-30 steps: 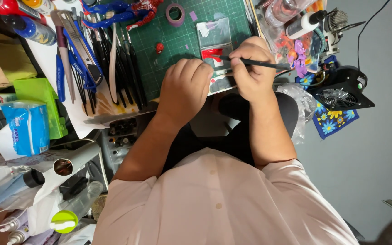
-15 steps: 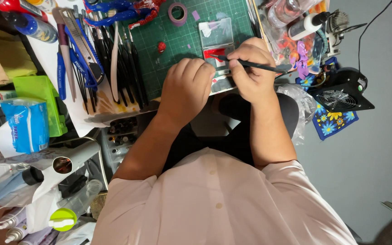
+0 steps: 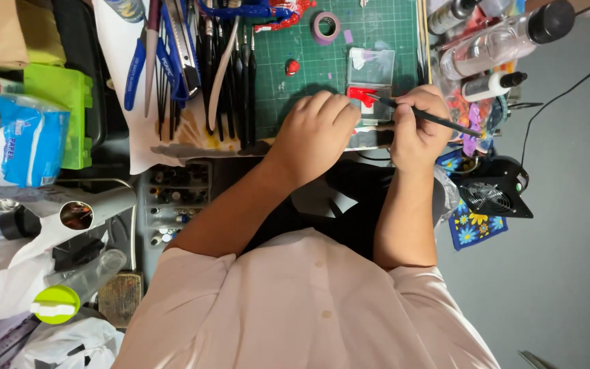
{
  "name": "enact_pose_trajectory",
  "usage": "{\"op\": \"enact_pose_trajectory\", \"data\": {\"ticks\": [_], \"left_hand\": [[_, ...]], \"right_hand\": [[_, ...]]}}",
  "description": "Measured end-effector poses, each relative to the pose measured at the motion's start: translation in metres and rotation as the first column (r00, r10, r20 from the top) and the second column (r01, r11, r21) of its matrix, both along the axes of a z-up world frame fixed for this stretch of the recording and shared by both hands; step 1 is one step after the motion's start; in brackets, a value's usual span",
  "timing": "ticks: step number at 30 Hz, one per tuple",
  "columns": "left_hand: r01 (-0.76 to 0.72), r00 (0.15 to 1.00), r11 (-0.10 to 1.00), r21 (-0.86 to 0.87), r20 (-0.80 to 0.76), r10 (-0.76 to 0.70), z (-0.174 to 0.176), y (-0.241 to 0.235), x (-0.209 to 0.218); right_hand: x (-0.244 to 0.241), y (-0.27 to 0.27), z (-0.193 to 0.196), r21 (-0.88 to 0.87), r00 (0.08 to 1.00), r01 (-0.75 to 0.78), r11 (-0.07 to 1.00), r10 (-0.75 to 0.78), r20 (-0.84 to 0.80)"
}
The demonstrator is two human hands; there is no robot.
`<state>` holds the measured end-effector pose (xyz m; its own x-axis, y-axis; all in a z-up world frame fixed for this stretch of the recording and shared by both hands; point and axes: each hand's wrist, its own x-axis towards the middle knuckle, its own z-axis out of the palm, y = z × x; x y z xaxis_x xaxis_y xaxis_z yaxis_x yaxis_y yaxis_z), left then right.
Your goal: Paint a small red miniature component using a fine-tipped brush on a hobby workbench
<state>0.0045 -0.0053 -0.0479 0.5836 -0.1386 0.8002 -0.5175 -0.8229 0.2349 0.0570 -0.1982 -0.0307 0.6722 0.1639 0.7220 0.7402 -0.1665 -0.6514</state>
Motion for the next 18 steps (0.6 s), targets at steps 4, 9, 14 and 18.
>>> {"op": "enact_pose_trajectory", "data": {"ticks": [4,9,14,18], "left_hand": [[0.005,1.000,1.000,0.001,0.000,-0.005,-0.007,-0.001,0.003],[0.009,1.000,1.000,0.016,-0.018,-0.009,-0.001,0.001,0.001],[0.016,1.000,0.999,0.032,-0.024,-0.015,0.004,0.002,0.001],[0.027,0.999,0.998,0.055,-0.028,-0.026,0.003,0.002,0.002]], "right_hand": [[0.006,-0.007,-0.016,0.042,0.998,0.047,0.998,-0.049,0.026],[0.004,-0.005,-0.010,0.071,1.000,0.021,0.997,-0.021,0.001],[0.000,0.000,-0.001,0.059,1.000,-0.005,0.998,0.006,-0.007],[-0.004,0.007,0.012,-0.012,1.000,-0.013,1.000,0.013,-0.014]]}}
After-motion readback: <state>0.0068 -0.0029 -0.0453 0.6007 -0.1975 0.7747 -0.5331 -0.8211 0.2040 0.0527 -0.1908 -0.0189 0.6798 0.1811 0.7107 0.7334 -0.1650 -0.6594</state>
